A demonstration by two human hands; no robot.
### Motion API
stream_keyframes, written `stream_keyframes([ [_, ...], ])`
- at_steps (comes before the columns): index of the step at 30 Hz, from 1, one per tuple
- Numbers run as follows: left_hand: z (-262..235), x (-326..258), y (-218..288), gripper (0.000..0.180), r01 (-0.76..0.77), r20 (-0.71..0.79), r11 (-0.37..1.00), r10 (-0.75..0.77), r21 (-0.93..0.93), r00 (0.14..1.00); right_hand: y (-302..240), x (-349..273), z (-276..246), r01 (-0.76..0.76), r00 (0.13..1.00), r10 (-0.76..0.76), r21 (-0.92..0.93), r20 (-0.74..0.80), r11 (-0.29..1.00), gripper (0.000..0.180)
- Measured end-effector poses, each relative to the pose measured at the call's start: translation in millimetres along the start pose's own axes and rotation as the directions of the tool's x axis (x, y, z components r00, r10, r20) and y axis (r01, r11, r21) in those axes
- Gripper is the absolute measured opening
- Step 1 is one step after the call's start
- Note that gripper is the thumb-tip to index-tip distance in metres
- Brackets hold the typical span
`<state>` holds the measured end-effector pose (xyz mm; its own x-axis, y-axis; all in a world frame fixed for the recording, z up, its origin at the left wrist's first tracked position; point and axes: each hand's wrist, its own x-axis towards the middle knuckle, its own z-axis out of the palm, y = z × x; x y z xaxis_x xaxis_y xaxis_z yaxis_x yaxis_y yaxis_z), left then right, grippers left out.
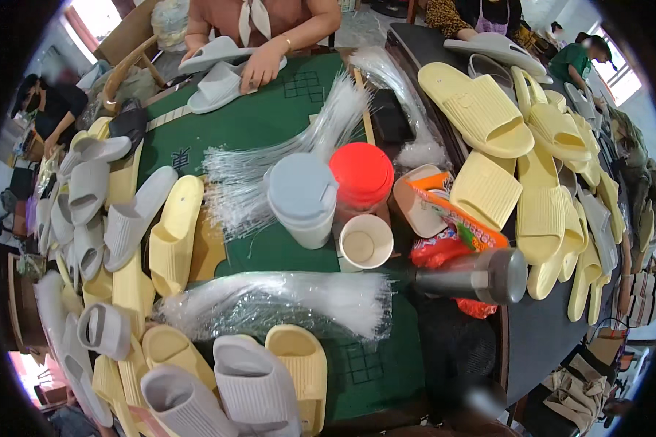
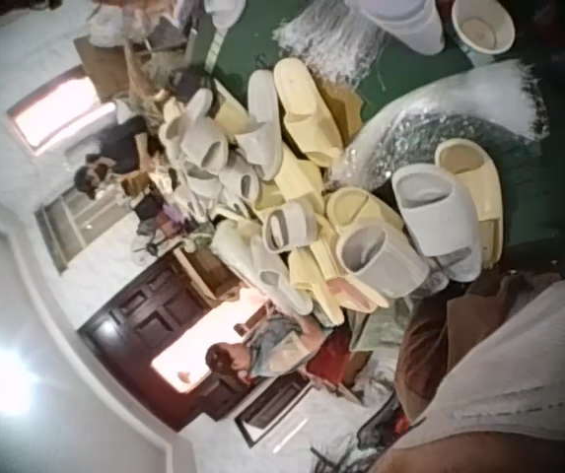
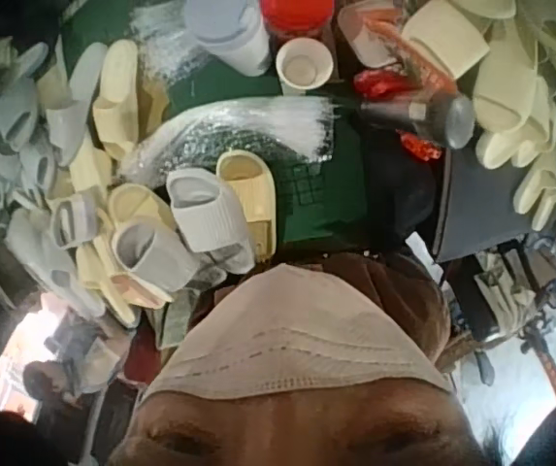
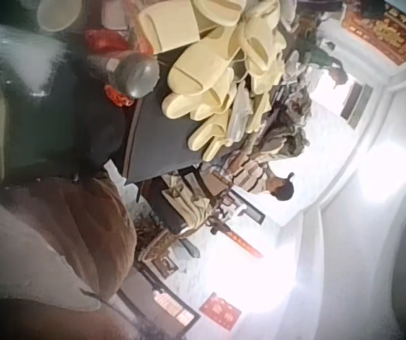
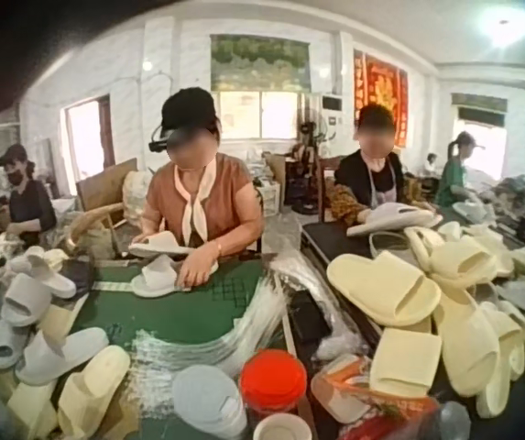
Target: The person assembles plastic slippers by inserting a thin white strap into the sole using a needle-like tool. They handle multiple pairs of slippers in yellow and white, threading the strap through pre-punched holes and pulling it tight. The person then places the finished pairs into a plastic bag for packaging.
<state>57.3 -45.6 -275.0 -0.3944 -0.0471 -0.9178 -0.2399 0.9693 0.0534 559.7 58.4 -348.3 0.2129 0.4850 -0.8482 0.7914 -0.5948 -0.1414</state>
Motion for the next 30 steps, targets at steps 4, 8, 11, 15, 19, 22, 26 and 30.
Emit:
stream_keyframes([
  [4, 9, -5, -4, 0.073, 0.035, 0.012, 0.999, -0.035, 0.003, 0.999, 6, -12, 5, -0.036, 0.999, 0.036, 0.014, 0.008, 0.999, 0.069],
  [8, 17, -6, -16, 0.077, 0.081, 0.021, 0.997, -0.081, 0.003, 0.996, 20, -19, 14, -0.072, 0.997, 0.072, 0.016, 0.018, 0.997, 0.073],
  [11, 27, -7, -33, 0.079, 0.108, 0.031, 0.994, -0.108, -0.006, 0.994, 36, -24, 17, -0.091, 0.995, 0.091, 0.001, 0.029, 0.996, 0.076],
  [15, 31, -2, -51, 0.083, 0.125, 0.035, 0.992, -0.124, -0.015, 0.992, 56, -25, 25, -0.090, 0.995, 0.091, -0.009, 0.036, 0.996, 0.080],
  [19, 34, -3, -73, 0.086, 0.128, 0.037, 0.992, -0.127, -0.022, 0.991, 78, -25, 31, -0.079, 0.996, 0.079, -0.020, 0.045, 0.997, 0.083],
  [22, 34, -1, -91, 0.088, 0.133, 0.044, 0.991, -0.132, -0.019, 0.990, 99, -28, 37, -0.069, 0.996, 0.070, -0.036, 0.052, 0.997, 0.086],
  [26, 29, 5, -111, 0.092, 0.111, 0.033, 0.994, -0.111, 0.000, 0.993, 131, -27, 51, -0.045, 0.998, 0.047, -0.037, 0.050, 0.998, 0.090],
  [30, 17, 10, -129, 0.095, 0.089, 0.021, 0.996, -0.090, 0.020, 0.996, 168, -19, 72, 0.007, 0.998, -0.004, -0.054, 0.061, 0.999, 0.094],
])
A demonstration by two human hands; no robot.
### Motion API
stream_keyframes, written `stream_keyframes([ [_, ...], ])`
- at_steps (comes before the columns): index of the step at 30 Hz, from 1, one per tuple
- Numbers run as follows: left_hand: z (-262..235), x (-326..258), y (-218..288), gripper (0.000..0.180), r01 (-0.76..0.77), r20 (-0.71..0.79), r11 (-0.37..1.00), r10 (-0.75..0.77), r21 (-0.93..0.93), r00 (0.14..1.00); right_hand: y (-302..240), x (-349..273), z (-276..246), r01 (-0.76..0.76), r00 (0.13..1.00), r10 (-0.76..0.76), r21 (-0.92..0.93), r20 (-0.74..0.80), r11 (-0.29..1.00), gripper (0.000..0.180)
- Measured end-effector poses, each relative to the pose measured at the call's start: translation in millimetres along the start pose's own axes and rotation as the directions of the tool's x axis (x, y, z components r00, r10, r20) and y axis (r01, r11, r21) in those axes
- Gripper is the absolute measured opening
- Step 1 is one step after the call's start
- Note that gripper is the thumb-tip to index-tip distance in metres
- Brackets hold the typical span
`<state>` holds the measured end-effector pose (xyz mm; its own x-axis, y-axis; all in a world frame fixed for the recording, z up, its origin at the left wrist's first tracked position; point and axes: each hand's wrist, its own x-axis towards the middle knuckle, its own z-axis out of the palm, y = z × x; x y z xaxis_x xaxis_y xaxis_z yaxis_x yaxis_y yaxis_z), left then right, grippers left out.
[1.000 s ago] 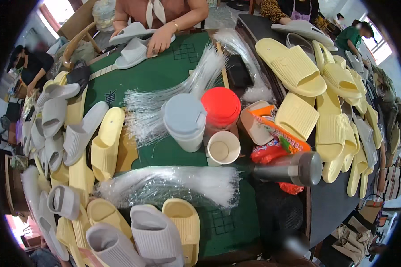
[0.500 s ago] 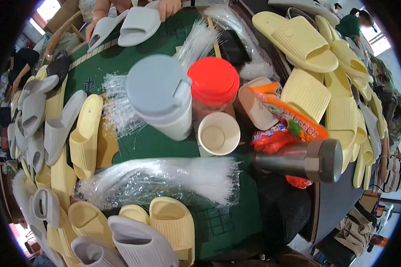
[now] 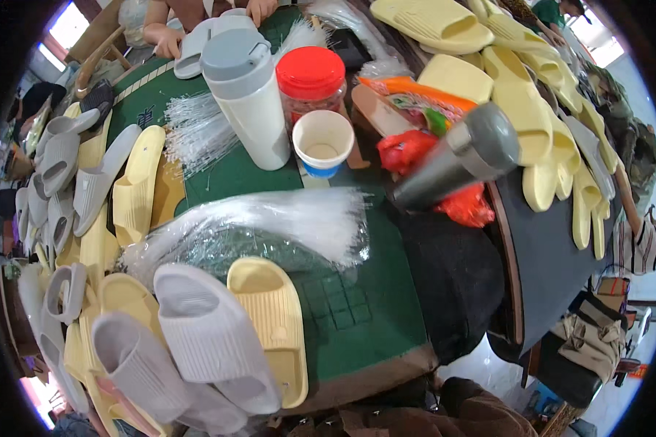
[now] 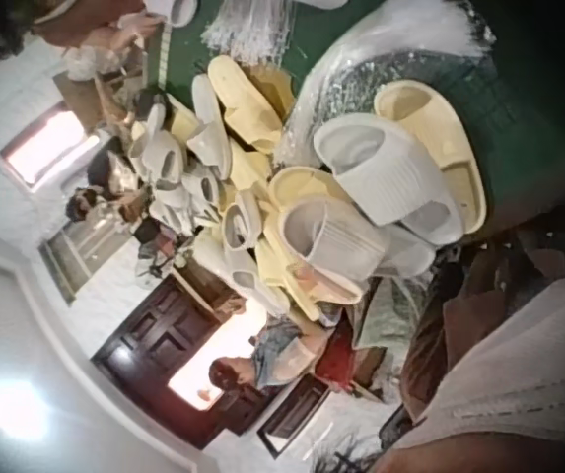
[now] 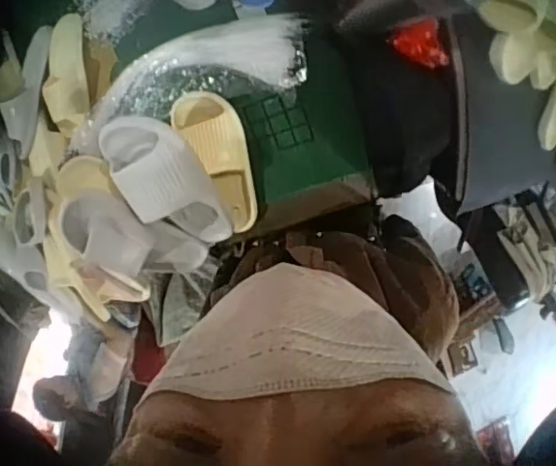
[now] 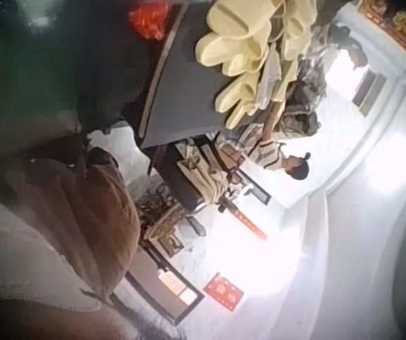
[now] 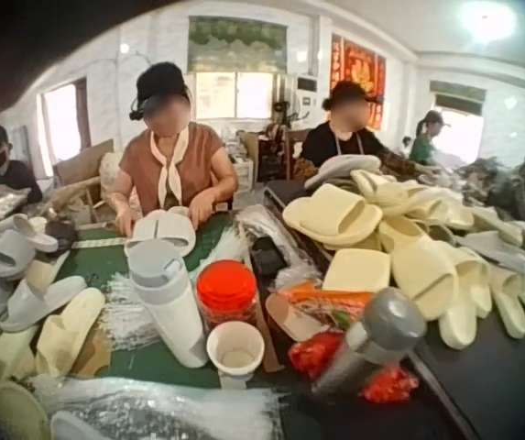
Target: The person assembles plastic slippers by inserting a thin white strap into the sole using a needle-like tool. They handle multiple pairs of slippers in yellow and white, threading the strap through pre-punched holes and pulling it tight. The person then places the finished pairs into a plastic bag for packaging.
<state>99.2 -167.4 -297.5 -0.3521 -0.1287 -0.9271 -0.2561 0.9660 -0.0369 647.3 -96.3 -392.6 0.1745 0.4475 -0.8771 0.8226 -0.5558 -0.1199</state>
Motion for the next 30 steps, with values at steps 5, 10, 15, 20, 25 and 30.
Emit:
stream_keyframes([
  [5, 7, 8, -49, 0.099, 0.031, 0.046, 0.999, -0.031, -0.014, 0.998, 86, 30, 6, 0.154, 0.988, -0.154, -0.172, 0.015, 0.973, 0.099],
  [10, -13, 37, -56, 0.104, -0.030, 0.000, 0.997, 0.030, 0.066, 1.000, 9, 6, 14, 0.000, 1.000, 0.000, -0.075, -0.005, 0.997, 0.084],
  [15, -10, 33, -82, 0.116, -0.150, 0.000, 0.987, 0.150, -0.061, 0.989, -19, -11, -22, 0.185, 0.981, -0.174, -0.151, 0.087, 0.971, 0.058],
  [20, -3, 44, -91, 0.120, -0.299, -0.109, 0.940, 0.318, 0.162, 0.942, -108, -115, -51, 0.592, 0.604, -0.659, -0.302, -0.447, 0.747, 0.050],
  [25, -2, 63, -111, 0.116, -0.381, -0.070, 0.885, 0.413, 0.268, 0.908, -148, -224, -52, 0.817, 0.321, -0.942, -0.475, -0.095, 0.327, 0.044],
  [30, -1, 17, -99, 0.100, -0.404, -0.118, 0.880, 0.442, 0.249, 0.889, -134, -249, -25, 0.805, 0.351, -0.935, -0.526, 0.049, 0.275, 0.038],
])
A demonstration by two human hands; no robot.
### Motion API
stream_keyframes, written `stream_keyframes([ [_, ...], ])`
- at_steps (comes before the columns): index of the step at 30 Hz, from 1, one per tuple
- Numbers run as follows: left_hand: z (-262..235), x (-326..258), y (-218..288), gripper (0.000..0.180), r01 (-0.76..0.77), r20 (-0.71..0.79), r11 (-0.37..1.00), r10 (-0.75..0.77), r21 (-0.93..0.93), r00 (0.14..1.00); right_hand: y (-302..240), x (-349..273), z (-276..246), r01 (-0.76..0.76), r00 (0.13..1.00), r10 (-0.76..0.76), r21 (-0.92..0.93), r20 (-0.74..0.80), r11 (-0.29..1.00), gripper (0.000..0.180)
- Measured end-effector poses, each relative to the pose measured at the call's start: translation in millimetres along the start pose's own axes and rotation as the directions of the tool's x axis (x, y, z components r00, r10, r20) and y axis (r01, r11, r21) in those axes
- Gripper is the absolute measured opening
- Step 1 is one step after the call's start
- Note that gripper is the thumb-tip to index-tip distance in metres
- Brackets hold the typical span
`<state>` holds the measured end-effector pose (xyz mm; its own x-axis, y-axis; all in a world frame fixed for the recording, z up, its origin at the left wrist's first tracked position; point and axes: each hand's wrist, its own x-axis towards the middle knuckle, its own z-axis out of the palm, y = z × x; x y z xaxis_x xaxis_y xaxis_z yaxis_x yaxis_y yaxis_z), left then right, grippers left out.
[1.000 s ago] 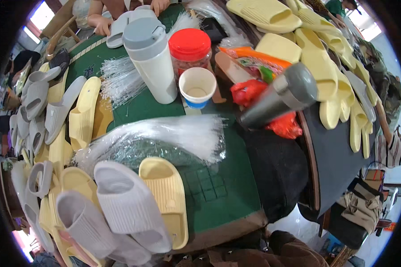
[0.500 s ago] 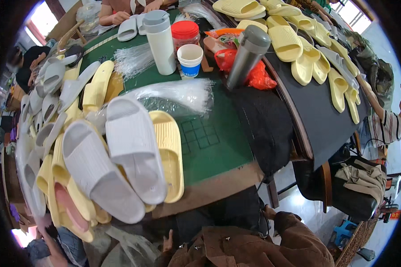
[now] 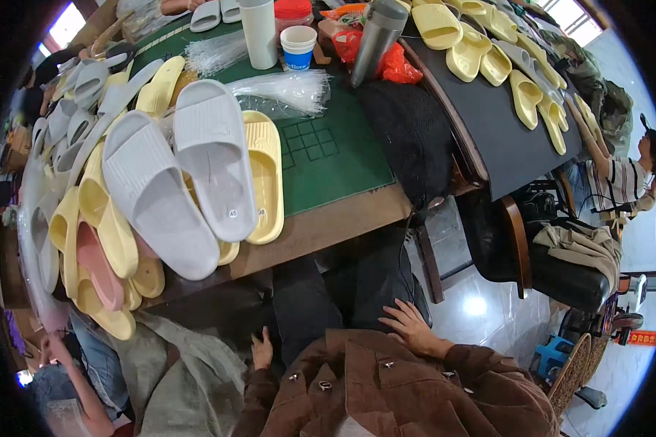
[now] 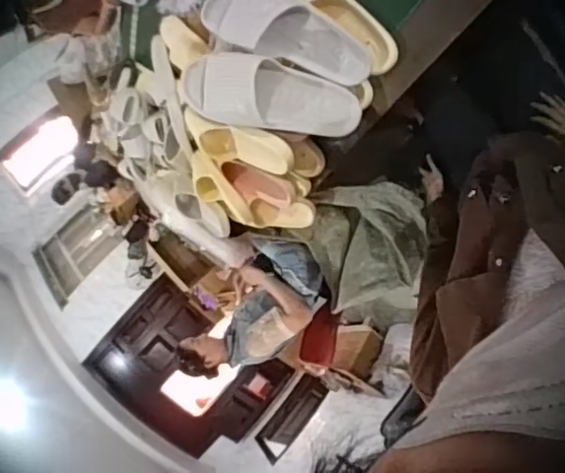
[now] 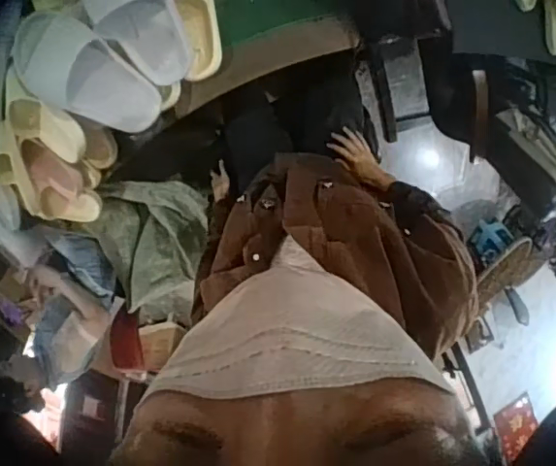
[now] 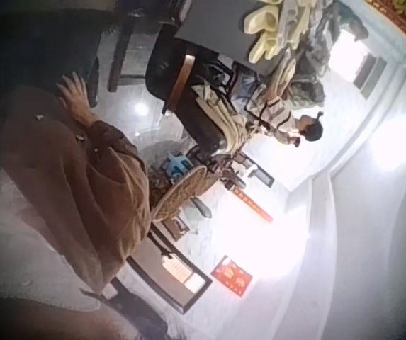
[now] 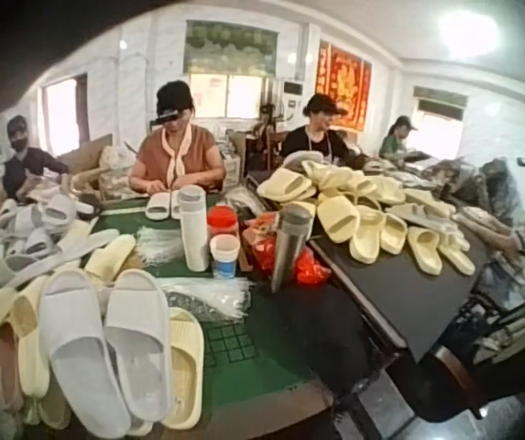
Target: The person assembles plastic slippers by inserting a thin white strap into the sole using a needle-like tool. They handle multiple pairs of slippers in yellow and white, threading the strap through pre-punched holes and pulling it tight. The person then places the finished pairs into a plastic bag for packaging.
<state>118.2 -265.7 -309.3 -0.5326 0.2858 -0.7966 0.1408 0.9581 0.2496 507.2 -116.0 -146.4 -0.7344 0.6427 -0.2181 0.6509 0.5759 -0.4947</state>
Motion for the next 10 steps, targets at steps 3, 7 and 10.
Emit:
stream_keyframes([
  [3, -9, 2, -12, 0.083, -0.231, 0.006, 0.961, 0.233, 0.149, 0.973, 3, -21, 13, 0.006, 1.000, -0.003, 0.227, -0.011, 0.974, 0.029],
  [7, -57, -60, 43, 0.055, -0.512, 0.115, 0.859, 0.509, -0.009, 0.853, -7, -25, -9, -0.206, 0.970, 0.156, 0.293, 0.186, 0.934, 0.022],
  [10, -110, -147, 131, 0.032, -0.708, -0.027, 0.647, 0.733, -0.282, 0.680, 1, -10, -16, -0.321, 0.892, 0.161, 0.342, 0.423, 0.883, 0.022],
])
